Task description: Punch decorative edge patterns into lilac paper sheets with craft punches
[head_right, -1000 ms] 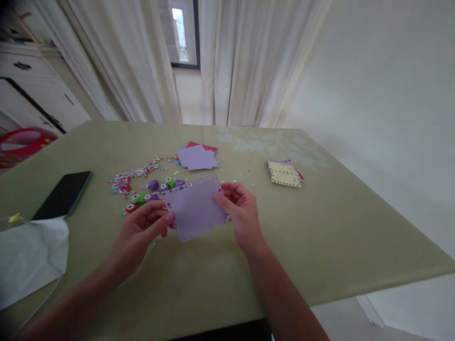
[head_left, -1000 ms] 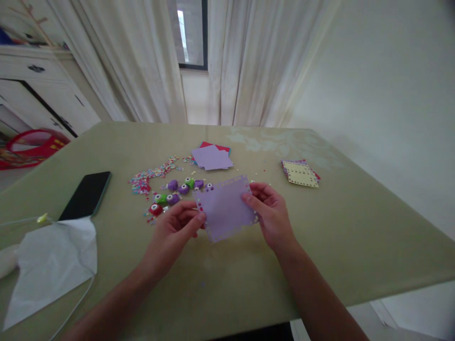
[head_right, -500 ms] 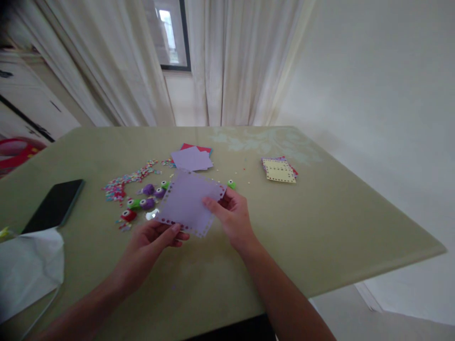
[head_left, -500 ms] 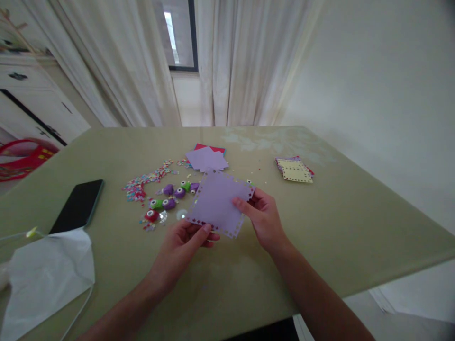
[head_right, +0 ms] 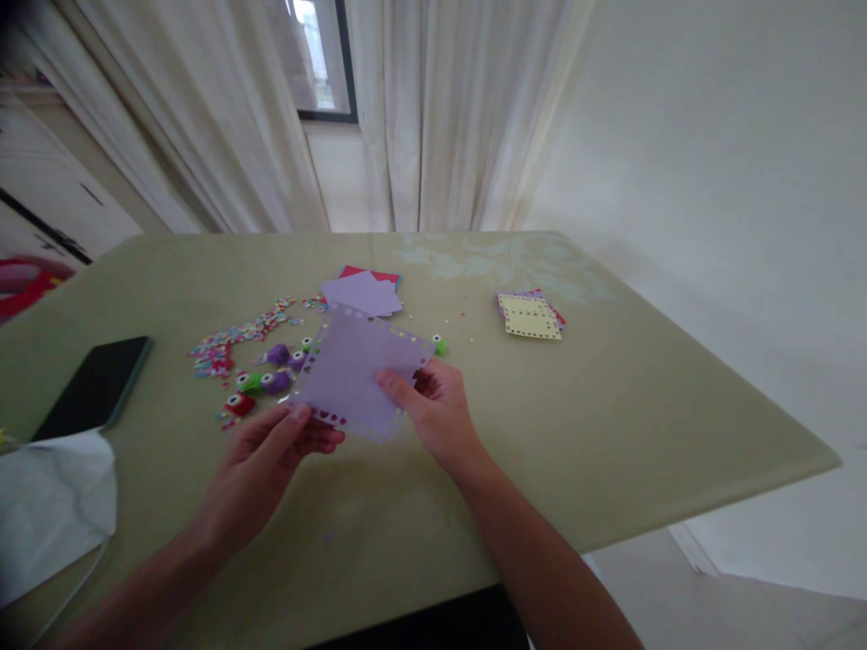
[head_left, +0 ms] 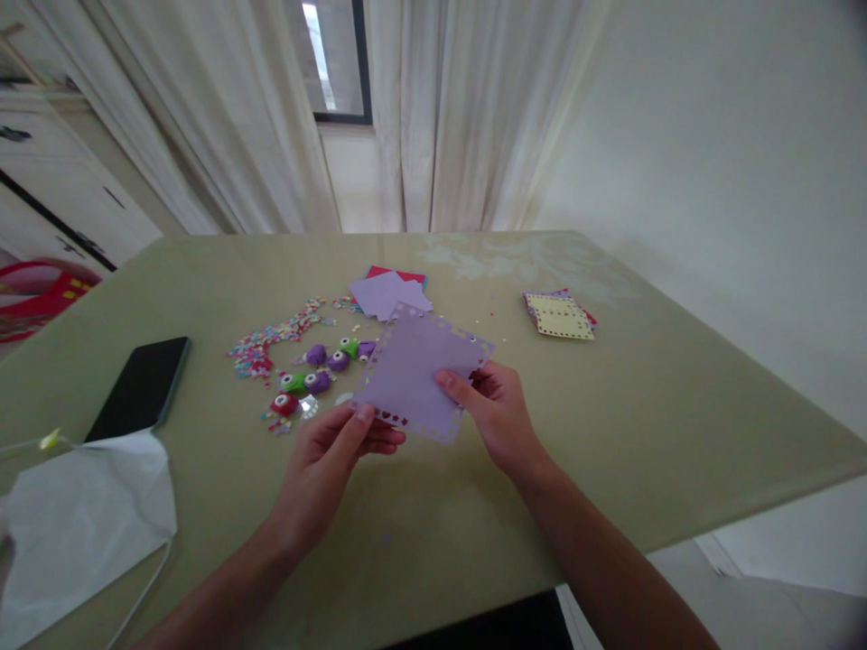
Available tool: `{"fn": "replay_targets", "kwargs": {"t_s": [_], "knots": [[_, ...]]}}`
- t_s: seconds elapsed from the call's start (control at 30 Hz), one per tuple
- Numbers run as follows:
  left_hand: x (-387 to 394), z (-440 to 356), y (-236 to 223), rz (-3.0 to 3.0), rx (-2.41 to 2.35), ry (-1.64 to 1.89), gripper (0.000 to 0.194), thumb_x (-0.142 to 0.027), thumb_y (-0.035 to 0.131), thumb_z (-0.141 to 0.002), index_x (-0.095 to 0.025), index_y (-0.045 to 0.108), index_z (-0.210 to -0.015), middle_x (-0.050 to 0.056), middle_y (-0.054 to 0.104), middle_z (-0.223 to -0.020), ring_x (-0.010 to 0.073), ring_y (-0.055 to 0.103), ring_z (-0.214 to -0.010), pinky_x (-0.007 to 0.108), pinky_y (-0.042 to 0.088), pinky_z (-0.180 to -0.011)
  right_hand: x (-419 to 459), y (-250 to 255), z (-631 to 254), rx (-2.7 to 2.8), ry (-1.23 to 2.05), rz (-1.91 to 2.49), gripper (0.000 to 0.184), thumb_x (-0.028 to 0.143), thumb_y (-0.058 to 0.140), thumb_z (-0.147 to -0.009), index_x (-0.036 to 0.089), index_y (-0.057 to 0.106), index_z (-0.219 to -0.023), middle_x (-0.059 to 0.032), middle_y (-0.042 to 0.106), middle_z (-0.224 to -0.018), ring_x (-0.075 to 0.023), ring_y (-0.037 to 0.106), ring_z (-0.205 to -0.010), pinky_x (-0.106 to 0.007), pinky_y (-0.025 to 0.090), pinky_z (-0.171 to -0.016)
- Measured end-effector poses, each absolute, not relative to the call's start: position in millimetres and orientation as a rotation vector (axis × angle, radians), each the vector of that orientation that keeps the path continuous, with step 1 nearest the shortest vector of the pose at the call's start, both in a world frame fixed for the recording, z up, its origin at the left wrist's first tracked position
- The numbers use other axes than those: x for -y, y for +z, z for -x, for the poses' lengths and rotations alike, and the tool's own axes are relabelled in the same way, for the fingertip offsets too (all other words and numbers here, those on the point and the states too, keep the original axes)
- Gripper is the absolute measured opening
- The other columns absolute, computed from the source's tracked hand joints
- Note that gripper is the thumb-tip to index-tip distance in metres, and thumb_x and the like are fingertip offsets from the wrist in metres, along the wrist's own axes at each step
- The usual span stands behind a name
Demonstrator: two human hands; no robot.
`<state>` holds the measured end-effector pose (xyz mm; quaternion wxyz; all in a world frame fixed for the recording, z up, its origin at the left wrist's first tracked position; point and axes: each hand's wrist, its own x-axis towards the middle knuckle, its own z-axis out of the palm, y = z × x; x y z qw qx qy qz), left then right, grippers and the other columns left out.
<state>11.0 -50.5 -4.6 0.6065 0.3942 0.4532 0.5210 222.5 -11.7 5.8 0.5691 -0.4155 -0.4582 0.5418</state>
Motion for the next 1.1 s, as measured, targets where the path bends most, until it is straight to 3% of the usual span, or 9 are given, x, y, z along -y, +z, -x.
{"fn": "replay_targets", "kwargs": {"t_s": [0.33,0.87,1.1], "knots": [[44,-7,-1,-0.893,-1.024,1.333,0.03,-0.048,0.09,-0.082,-0.019,0.082,-0.085,0.004,0.081,-0.077,0.0179,0.076,-0.067,0.026,0.063,-0.064,10,3,-223,1.056,1.289,0.98,0.028,0.046,0.093,-0.075,0.024,0.085,-0.09,-0.0052,0.082,-0.093,-0.019,0.071,-0.073,-0.033,0.06,-0.069],[44,-2,-2,-1.042,-1.185,1.28,0.028,-0.047,0.084,-0.088,-0.02,0.082,-0.083,0.0,0.073,-0.073,0.0131,0.066,-0.064,0.021,0.056,-0.06,15,7,-221,1.134,1.507,0.928,0.035,0.05,0.091,-0.078,0.022,0.082,-0.095,-0.0046,0.08,-0.092,-0.0185,0.07,-0.074,-0.032,0.06,-0.07],[42,-4,4,-0.901,-1.111,1.368,0.028,-0.046,0.091,-0.08,-0.02,0.082,-0.08,0.0,0.074,-0.076,0.0122,0.065,-0.065,0.02,0.058,-0.059,15,4,-221,1.319,1.418,0.989,0.037,0.055,0.086,-0.083,0.019,0.081,-0.09,-0.002,0.071,-0.076,-0.0149,0.055,-0.065,-0.027,0.045,-0.06]]}}
